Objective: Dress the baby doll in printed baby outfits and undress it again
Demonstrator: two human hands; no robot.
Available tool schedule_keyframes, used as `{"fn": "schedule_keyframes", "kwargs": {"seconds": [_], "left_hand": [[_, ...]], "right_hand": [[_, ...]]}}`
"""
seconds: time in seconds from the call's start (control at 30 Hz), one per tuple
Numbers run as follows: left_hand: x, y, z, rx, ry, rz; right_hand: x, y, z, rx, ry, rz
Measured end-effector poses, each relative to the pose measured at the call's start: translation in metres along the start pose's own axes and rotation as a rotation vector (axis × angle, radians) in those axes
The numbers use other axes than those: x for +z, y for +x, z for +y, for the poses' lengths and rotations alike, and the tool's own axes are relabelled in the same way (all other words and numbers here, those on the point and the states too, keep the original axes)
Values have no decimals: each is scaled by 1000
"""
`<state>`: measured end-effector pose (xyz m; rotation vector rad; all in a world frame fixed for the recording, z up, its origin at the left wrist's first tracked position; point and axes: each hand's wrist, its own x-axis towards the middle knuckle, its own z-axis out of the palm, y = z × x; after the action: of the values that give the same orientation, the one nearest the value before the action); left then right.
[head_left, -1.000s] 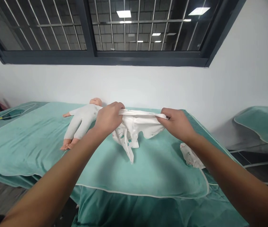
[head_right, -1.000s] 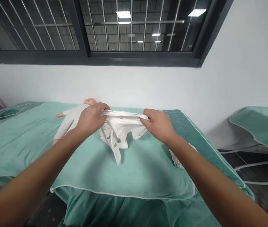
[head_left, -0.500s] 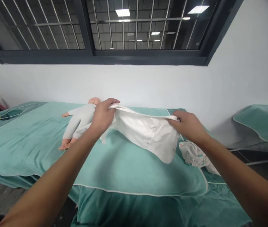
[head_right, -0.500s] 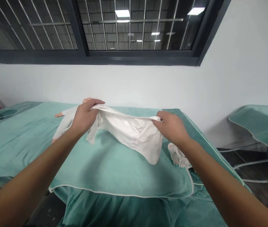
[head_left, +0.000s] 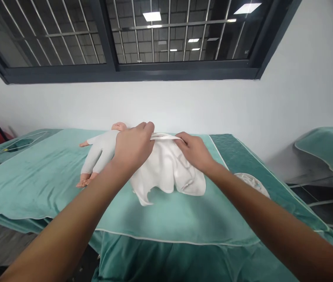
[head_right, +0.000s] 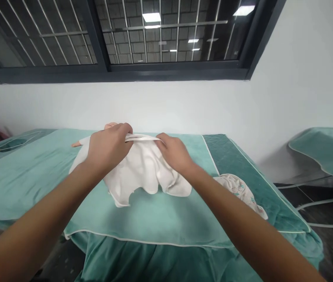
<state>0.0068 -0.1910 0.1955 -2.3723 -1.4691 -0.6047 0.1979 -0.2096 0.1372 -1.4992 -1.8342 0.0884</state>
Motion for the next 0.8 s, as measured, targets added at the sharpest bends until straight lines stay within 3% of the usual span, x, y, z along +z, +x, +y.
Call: {"fn": "schedule_keyframes", "kwargs": {"seconds": [0.1, 0.23, 0.37, 0.57, 0.8], "left_hand": [[10, 3, -12, -39, 85, 2], [26, 7, -21, -136, 18, -21], [35, 9, -30, -185, -96, -28], [43, 5, -50, -231, -161, -18], [37, 3, -63, -204, 79, -253]], "right_hand": [[-10, 10, 8, 48, -323, -52], [-19, 16, 13, 50, -617, -125], [-28, 13, 32, 121, -657, -92], [-37, -3, 64, 232, -533, -60], [-46, -10, 72, 208, -638, -134]]}}
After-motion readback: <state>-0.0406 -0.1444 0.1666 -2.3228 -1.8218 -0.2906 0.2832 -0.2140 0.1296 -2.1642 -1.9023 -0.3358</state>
